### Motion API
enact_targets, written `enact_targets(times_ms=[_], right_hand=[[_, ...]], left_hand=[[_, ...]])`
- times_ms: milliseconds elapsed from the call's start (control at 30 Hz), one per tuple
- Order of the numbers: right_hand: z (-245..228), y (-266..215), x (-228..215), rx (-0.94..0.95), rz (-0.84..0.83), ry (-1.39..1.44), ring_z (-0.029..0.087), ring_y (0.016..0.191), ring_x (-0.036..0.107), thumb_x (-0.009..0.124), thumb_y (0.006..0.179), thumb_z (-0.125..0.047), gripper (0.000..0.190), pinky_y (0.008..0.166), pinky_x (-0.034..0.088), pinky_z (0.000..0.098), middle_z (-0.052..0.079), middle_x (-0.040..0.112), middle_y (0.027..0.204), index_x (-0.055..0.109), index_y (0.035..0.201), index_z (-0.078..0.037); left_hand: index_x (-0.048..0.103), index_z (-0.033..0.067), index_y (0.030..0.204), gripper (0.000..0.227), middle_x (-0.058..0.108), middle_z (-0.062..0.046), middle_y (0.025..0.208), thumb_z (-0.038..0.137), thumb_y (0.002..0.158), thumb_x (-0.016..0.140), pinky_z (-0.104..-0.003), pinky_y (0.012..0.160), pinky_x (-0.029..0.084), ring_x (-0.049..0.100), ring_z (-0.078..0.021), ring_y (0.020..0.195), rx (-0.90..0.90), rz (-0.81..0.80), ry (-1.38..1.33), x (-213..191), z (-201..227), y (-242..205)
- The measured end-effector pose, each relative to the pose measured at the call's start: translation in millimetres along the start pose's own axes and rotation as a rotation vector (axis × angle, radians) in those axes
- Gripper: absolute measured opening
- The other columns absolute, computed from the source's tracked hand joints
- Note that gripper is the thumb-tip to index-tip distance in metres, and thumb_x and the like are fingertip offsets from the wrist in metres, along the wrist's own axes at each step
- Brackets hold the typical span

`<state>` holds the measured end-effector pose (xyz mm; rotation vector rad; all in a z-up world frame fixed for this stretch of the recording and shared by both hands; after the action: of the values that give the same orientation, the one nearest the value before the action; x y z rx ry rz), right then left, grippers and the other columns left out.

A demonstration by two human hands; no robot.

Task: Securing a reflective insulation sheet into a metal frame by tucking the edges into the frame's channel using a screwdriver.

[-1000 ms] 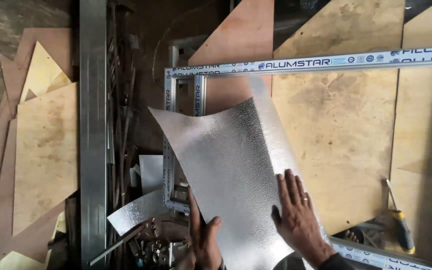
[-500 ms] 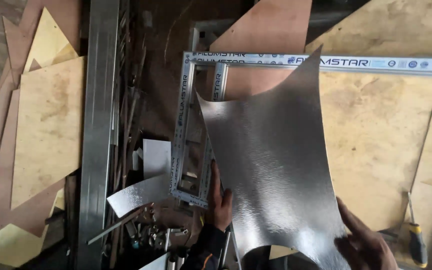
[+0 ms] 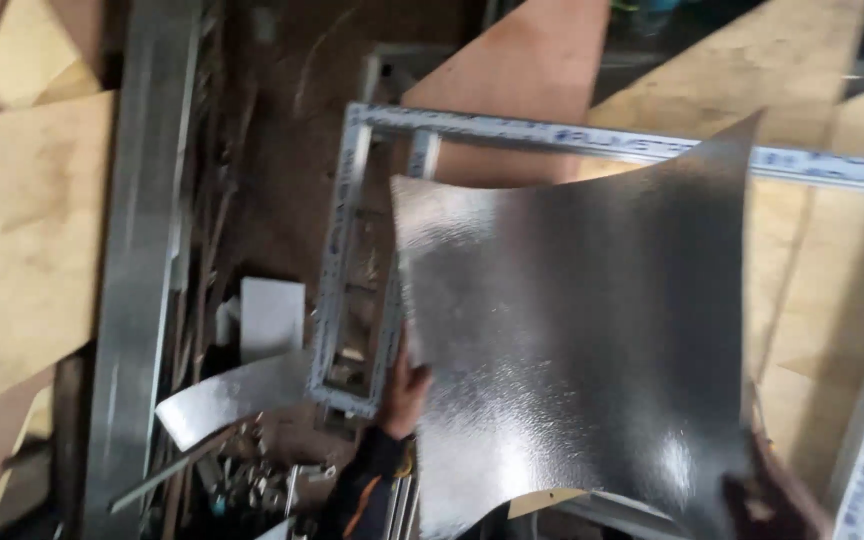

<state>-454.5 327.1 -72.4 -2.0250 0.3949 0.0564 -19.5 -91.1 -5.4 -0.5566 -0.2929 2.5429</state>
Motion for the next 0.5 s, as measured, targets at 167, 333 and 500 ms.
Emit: enact_targets(times_ms=[167,333,500], right_hand=[[-27,-1,-96,-0.255,0.475,0.285,0.054,0.11,0.052,0.056,0.098,0.005,0.07,0.091,0.043,0.0685,0.041,0.053,0.132,0.039,0.166,0.006],[51,14,-125,-0.15,0.604,0.287,0.045,0.118,0.051,0.058,0.104,0.001,0.069,0.094,0.042,0.0639,0.028,0.051,0.141,0.039,0.169,-0.009],[33,42,-111,-0.301,0.497,0.388,0.041,0.122,0.048,0.047,0.112,0.002,0.065,0.098,0.04,0.0552,0.026,0.046,0.148,0.025,0.173,-0.001]], left_hand=[[0.03,0.0089,0.163,0.074,0.03,-0.008,0.172,0.033,0.101,0.061,-0.03,0.126,0.022,0.028,-0.0164,0.157,-0.155,0.18,0.086,-70,-169,4],[0.033,0.0074,0.162,0.077,0.032,-0.011,0.17,0.005,0.092,0.064,-0.032,0.119,0.034,0.033,-0.0197,0.155,-0.146,0.075,-0.087,-99,-66,71],[0.032,0.0129,0.163,0.082,0.031,-0.013,0.171,0.023,0.091,0.069,-0.036,0.117,0.037,0.035,-0.0302,0.155,-0.297,0.03,0.072,-83,-79,142]])
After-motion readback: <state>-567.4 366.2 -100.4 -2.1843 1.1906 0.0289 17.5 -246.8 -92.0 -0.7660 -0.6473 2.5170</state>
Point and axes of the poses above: each hand's wrist, its own y-axis towards the middle knuckle, its own x-axis out of the palm, z = x × y, the point moved 4 cm from there along y, towards the middle knuckle
